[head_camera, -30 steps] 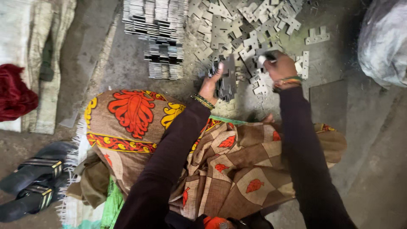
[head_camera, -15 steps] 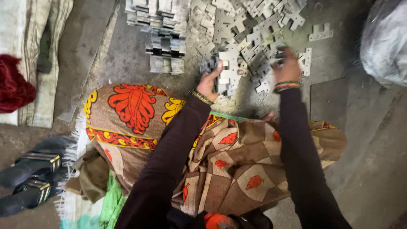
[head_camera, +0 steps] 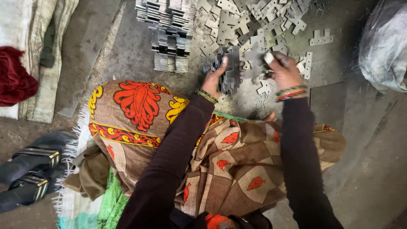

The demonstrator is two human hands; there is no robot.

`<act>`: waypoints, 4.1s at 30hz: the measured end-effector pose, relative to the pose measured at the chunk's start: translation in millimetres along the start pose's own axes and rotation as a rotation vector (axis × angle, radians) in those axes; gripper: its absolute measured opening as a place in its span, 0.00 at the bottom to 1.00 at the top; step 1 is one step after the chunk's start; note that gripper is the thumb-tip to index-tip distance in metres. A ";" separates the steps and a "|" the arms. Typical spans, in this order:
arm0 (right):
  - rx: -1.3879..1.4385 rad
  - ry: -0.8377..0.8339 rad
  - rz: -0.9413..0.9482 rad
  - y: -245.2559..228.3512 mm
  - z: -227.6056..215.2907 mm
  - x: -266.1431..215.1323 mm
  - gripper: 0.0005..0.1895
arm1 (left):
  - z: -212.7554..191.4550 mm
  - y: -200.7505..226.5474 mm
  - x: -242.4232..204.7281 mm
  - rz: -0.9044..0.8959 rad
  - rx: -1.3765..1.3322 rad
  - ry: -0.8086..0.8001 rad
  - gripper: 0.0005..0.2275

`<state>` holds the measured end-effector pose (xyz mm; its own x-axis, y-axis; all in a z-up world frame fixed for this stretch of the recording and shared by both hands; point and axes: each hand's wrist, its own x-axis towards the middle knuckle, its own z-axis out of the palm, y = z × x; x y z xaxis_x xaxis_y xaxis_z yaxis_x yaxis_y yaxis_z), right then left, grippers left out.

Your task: The person sits on the floor and assembles small metal brackets by hand, picking up pieces from a pile and stacking them into neat rows. The person occasionally uses a flat metal plate to sweep debris and a stick to move parts around.

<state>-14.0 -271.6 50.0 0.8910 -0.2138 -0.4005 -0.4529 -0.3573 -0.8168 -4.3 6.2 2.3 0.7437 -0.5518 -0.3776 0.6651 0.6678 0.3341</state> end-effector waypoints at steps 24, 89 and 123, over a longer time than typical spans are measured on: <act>-1.003 0.185 0.146 32.0 29.7 -18.6 0.36 | -8.0 -9.6 2.6 -0.121 -0.109 -0.194 0.26; -0.468 0.186 -0.573 -36.3 36.6 21.0 0.28 | -20.8 -0.7 16.7 0.090 -0.295 0.009 0.28; -1.275 -0.314 -0.305 -121.6 164.7 133.3 0.51 | -10.9 11.0 -110.0 0.312 -0.328 -0.027 0.32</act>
<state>165.0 -106.8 27.5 0.8525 0.1790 -0.4912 0.2020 -0.9794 -0.0062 -79.5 79.8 38.1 0.9097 -0.3086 -0.2779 0.3551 0.9250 0.1353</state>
